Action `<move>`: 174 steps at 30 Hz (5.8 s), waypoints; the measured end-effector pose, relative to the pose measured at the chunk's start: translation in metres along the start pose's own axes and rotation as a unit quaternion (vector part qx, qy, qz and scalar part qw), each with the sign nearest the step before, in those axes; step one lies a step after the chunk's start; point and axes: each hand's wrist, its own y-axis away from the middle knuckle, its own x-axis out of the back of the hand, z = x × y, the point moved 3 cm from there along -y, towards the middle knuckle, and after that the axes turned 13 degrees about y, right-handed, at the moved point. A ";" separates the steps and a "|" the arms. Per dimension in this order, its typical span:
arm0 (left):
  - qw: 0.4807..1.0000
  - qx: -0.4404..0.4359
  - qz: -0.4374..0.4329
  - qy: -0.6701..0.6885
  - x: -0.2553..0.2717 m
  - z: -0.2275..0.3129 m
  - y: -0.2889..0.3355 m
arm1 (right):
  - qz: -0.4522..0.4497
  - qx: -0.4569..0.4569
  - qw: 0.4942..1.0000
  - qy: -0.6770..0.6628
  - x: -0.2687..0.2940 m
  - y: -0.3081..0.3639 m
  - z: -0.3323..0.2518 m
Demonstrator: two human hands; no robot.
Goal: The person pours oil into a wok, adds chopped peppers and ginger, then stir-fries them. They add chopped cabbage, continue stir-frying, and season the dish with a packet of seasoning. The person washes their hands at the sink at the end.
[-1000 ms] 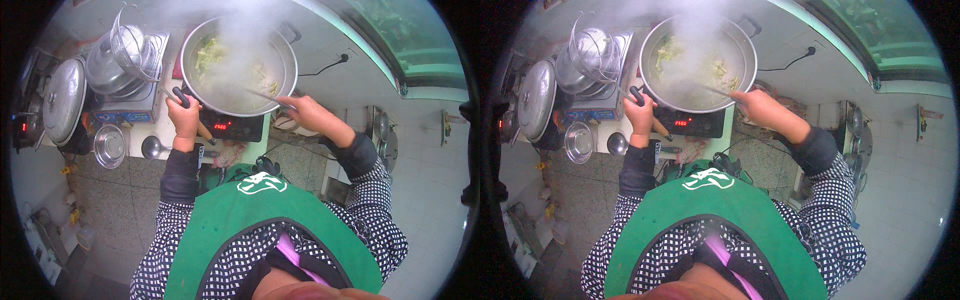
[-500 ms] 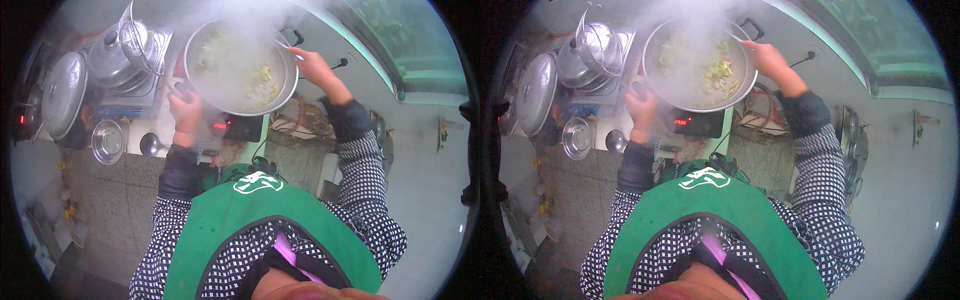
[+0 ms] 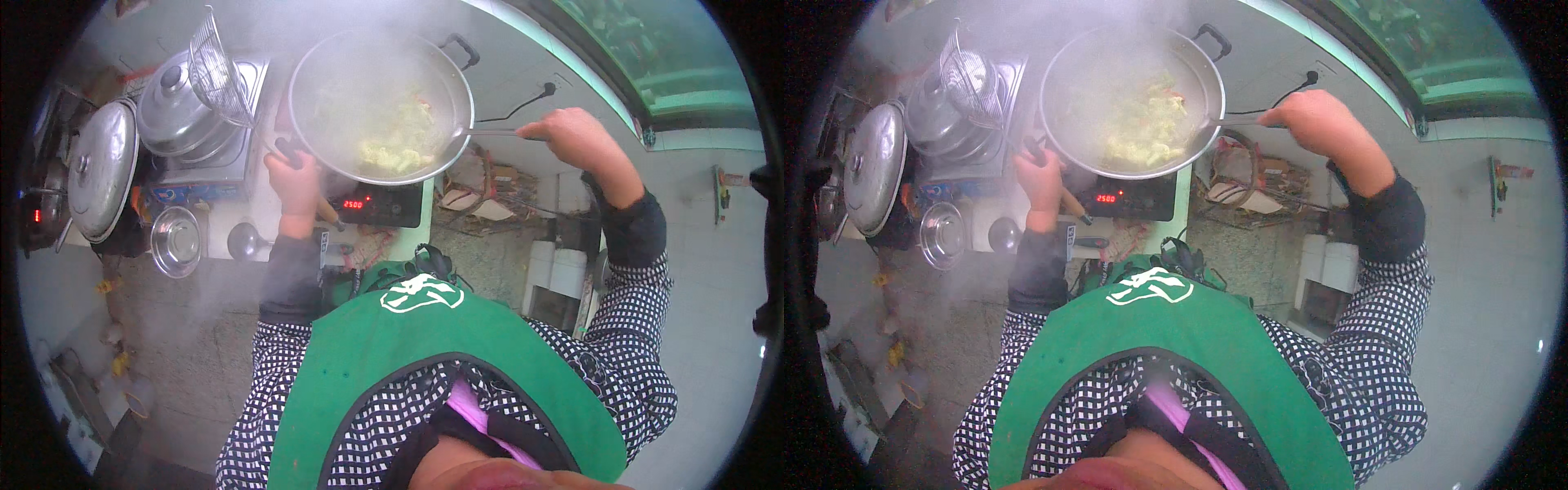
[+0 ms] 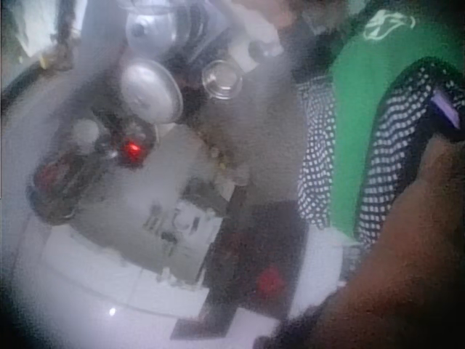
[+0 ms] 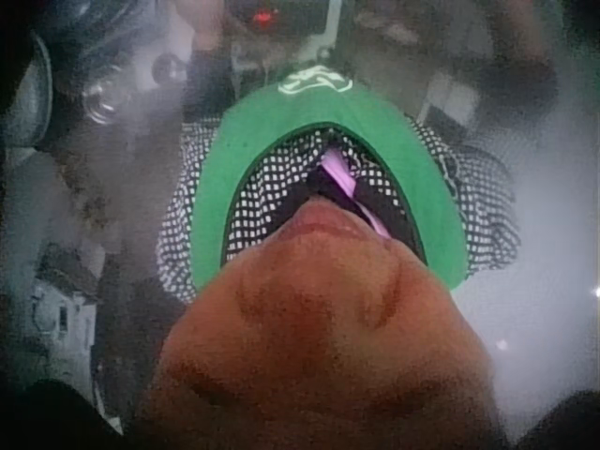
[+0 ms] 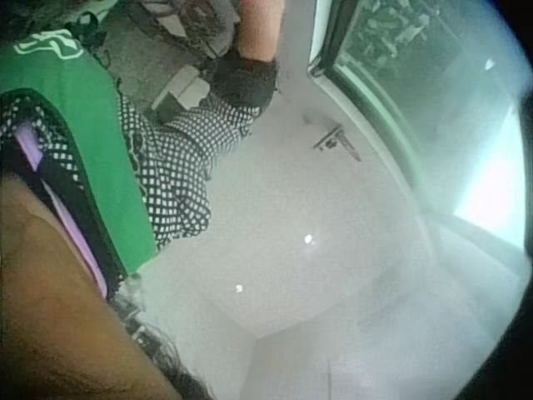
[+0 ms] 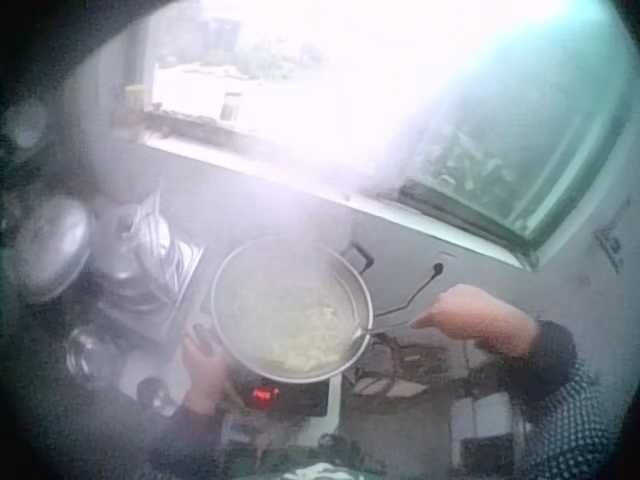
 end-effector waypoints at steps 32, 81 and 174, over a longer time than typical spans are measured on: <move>0.993 0.013 -0.016 0.119 0.011 0.022 0.005 | -0.256 -0.079 0.898 -0.350 -0.032 -0.046 0.003; 0.986 0.000 -0.021 0.167 0.007 0.037 0.000 | -0.173 0.075 0.180 -0.965 -0.051 -0.056 -0.150; 0.990 0.017 -0.022 0.137 0.006 0.030 -0.001 | -0.180 -0.098 0.889 -0.408 -0.018 -0.058 0.014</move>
